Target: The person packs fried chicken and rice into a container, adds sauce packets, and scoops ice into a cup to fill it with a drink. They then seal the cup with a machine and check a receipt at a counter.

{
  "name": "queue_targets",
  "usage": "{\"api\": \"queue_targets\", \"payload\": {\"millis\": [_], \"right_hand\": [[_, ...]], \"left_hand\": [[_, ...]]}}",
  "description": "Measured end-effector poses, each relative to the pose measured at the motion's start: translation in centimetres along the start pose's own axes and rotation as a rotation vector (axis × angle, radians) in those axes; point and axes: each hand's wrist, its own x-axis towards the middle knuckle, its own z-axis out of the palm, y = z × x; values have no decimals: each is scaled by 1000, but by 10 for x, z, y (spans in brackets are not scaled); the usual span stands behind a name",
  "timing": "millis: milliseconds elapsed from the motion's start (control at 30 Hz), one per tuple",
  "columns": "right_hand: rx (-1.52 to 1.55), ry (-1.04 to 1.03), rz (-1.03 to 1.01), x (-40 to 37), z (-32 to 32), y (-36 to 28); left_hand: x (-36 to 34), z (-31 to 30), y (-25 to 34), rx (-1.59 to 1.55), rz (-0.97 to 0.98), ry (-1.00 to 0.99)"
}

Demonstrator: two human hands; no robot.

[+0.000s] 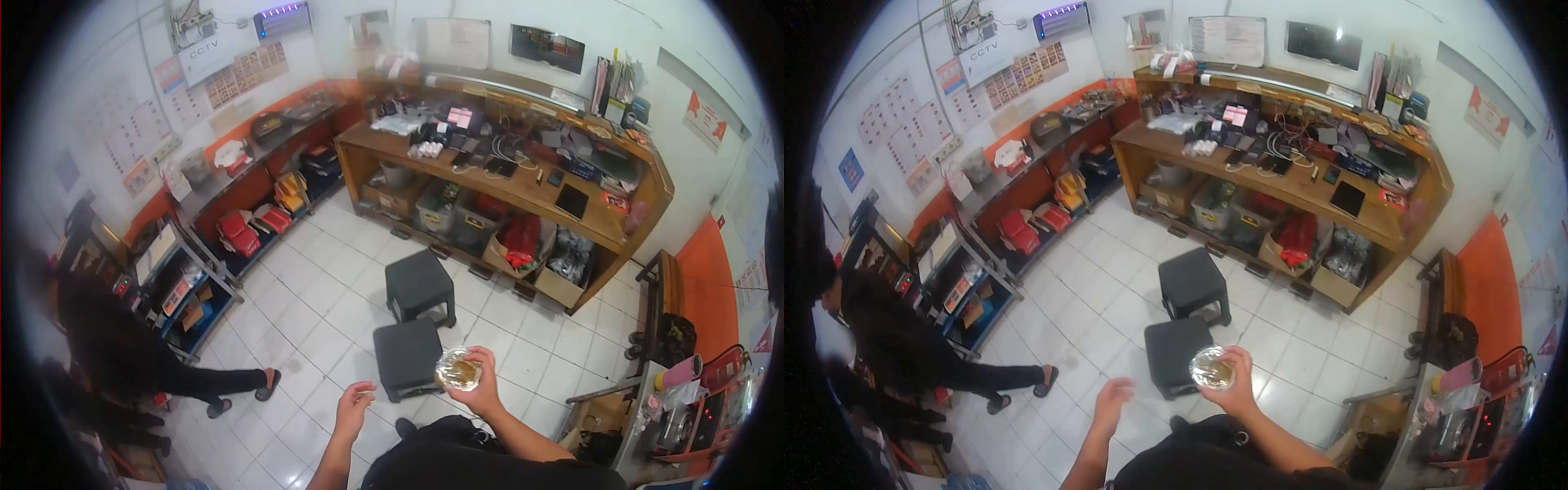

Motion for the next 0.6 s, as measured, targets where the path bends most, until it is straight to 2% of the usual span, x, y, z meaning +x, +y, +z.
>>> {"api": "queue_targets", "payload": {"millis": [133, 267, 333, 467, 600], "right_hand": [[74, -130, -40, 48, 72, -13], [5, -169, -86, 92, 127, -15], [24, -156, -64, 111, 152, -17], [13, -131, -21, 153, 206, -4], [-7, -123, -10, 203, 266, 32]], "left_hand": [[21, -40, 50, 36, 102, 151], [57, -67, 60, 8, 136, 131], [90, -84, 56, 102, 153, -31], [155, -127, 72, 208, 102, -198], [237, -178, 87, 328, 159, -182]]}}
